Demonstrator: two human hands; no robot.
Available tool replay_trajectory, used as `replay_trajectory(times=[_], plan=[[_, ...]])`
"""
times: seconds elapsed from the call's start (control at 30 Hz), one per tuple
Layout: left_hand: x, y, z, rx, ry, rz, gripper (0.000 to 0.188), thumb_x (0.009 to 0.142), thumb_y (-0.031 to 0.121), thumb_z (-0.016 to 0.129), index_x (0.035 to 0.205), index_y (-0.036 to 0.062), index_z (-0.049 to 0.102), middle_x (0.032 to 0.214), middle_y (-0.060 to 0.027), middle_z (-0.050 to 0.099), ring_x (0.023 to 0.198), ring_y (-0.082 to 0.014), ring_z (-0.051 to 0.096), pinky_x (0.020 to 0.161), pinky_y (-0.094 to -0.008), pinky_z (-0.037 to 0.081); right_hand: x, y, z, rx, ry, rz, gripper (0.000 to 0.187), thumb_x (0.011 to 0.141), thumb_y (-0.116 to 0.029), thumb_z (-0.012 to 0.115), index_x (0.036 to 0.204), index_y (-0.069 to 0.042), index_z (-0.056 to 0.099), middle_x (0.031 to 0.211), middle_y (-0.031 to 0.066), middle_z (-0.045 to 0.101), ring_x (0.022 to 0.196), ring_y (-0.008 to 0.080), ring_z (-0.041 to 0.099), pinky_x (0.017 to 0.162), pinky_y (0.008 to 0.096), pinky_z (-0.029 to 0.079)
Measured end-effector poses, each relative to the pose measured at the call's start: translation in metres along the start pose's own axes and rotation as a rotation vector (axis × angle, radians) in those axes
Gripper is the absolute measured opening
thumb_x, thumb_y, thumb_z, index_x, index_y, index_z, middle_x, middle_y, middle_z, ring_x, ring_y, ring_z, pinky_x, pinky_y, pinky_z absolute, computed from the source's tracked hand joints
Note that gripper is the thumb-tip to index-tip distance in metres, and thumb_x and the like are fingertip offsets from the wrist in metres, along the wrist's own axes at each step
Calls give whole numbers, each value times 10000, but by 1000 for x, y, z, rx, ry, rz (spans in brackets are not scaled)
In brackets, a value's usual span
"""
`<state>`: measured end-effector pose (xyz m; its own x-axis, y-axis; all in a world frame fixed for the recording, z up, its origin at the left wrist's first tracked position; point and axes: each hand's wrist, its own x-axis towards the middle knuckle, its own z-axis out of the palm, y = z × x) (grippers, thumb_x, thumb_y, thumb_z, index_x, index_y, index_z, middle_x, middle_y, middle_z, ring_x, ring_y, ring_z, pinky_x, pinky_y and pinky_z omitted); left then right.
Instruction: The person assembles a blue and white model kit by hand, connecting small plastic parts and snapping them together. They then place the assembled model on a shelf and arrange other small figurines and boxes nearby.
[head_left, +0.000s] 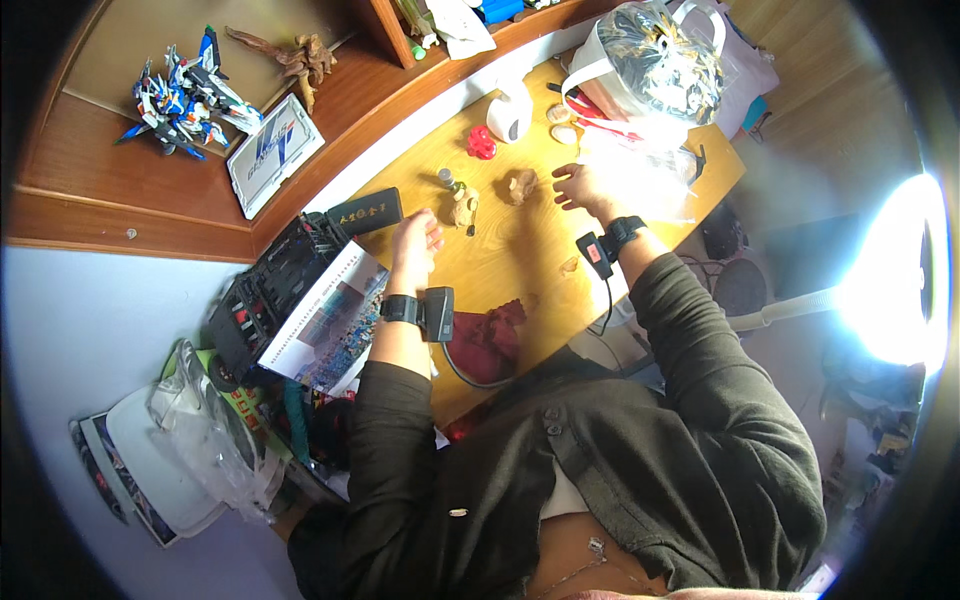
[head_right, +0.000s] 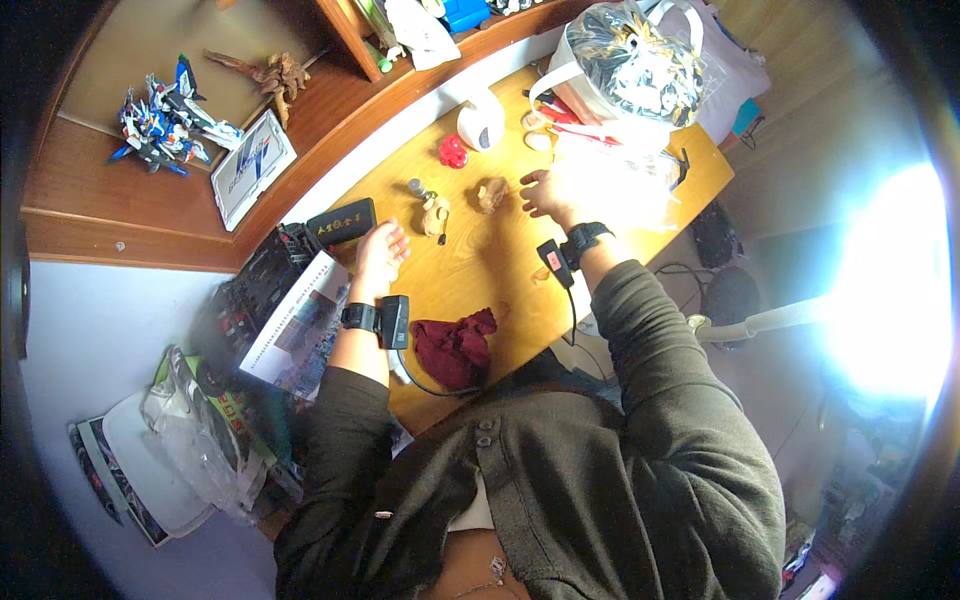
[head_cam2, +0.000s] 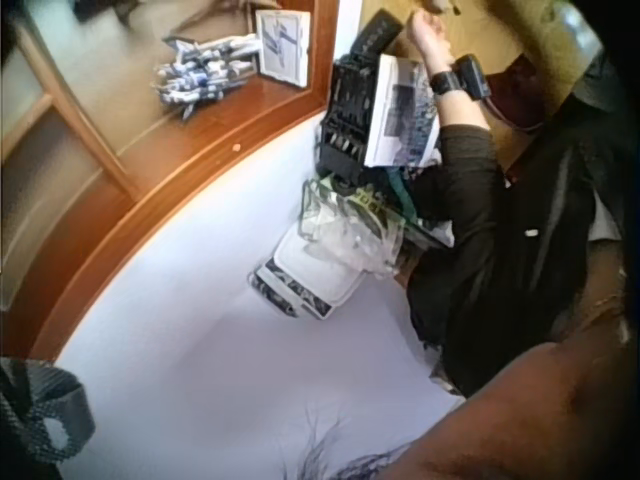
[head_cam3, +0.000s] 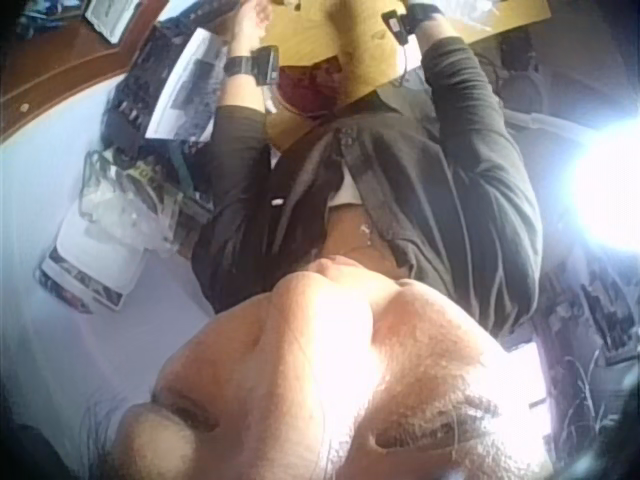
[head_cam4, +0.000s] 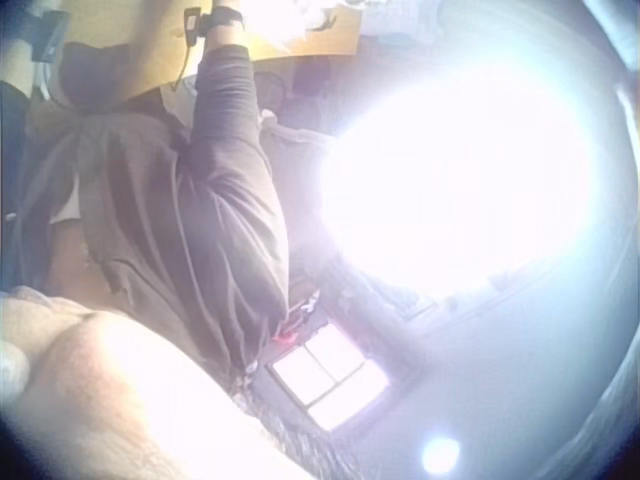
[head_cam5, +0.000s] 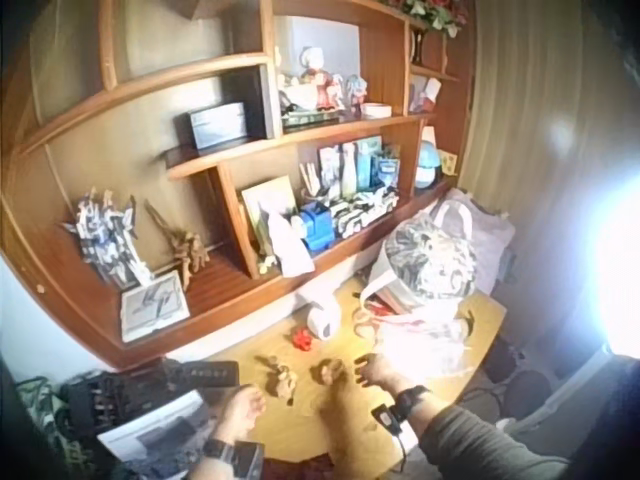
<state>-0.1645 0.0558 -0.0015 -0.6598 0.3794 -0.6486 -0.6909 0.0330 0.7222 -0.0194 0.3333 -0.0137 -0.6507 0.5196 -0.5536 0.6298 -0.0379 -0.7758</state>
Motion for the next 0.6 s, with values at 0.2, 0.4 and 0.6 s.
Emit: replay_trajectory(times=[0.2, 0.4, 0.6], plan=[[65, -50, 8, 539, -15, 264, 444, 705, 251, 701, 1049, 29, 531, 955, -114, 587, 847, -212, 551, 749, -329, 450, 16, 21, 32, -729, 250, -680, 320, 765, -165, 529, 1078, -115, 576, 920, 109, 651, 854, 299, 603, 793, 378, 476], [74, -65, 37, 1103, 194, 405, 615, 647, 327, 750, 1112, 12, 499, 1079, -215, 561, 1021, -343, 542, 879, -403, 434, 16, -8, 65, -832, 89, -405, 431, 702, -230, 608, 1107, -112, 517, 1121, 167, 545, 1127, 329, 473, 903, 414, 429], [69, -66, 41, 1238, 233, 467, 502, 695, 216, 709, 1135, 85, 507, 1097, -183, 543, 1031, -358, 511, 886, -423, 420, 12, -16, 71, -857, 58, -371, 392, 688, -289, 662, 1002, -83, 551, 1213, 209, 435, 1041, 373, 522, 864, 413, 459]])
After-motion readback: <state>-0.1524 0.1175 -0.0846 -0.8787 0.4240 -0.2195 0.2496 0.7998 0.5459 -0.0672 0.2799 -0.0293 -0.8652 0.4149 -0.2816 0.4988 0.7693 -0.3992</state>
